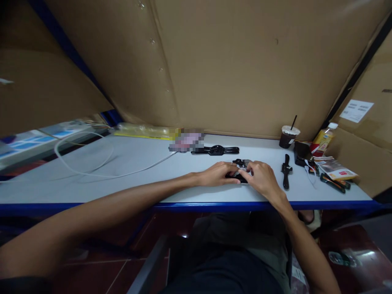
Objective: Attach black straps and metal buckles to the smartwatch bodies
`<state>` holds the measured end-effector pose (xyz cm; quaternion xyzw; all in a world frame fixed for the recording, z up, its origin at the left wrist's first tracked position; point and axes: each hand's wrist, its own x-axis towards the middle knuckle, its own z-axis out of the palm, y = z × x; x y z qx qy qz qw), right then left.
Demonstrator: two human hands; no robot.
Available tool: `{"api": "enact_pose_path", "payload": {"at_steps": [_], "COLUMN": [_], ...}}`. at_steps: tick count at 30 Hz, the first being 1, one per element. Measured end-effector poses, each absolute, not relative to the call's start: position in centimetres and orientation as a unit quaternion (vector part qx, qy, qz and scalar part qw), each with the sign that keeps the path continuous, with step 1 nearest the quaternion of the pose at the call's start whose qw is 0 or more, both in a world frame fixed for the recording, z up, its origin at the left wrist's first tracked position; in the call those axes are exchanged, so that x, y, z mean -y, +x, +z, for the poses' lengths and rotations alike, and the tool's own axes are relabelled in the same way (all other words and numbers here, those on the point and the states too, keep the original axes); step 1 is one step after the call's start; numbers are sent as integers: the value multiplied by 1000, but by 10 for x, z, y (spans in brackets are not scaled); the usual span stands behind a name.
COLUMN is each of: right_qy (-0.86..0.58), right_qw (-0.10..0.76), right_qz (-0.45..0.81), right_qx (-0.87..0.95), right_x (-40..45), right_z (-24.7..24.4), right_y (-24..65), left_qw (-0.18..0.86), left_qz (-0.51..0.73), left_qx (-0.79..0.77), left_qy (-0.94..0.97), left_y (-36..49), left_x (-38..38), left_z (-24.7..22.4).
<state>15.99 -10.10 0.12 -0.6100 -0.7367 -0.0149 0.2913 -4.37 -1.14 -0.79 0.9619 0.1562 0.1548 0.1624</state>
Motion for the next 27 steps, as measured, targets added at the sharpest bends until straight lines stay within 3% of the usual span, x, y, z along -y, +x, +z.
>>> {"api": "enact_pose_path", "payload": {"at_steps": [3,13,27], "right_qy": [-612,-528,-580], "right_qw": [269,305,368], "right_qz": [12,36,166], "right_qx": [743,792,708], "right_x": [100,97,95], "right_z": [-2,3,-4], "right_y": [156,162,160], "left_qw": [165,194,193], "left_qz": [160,171,157], "left_qx": [-154,-178,-196], "left_qy": [961,950,948], "left_y": [-43,-44,-43], "left_x": [12,9,11], "left_z": [-7,-9,-9]}}
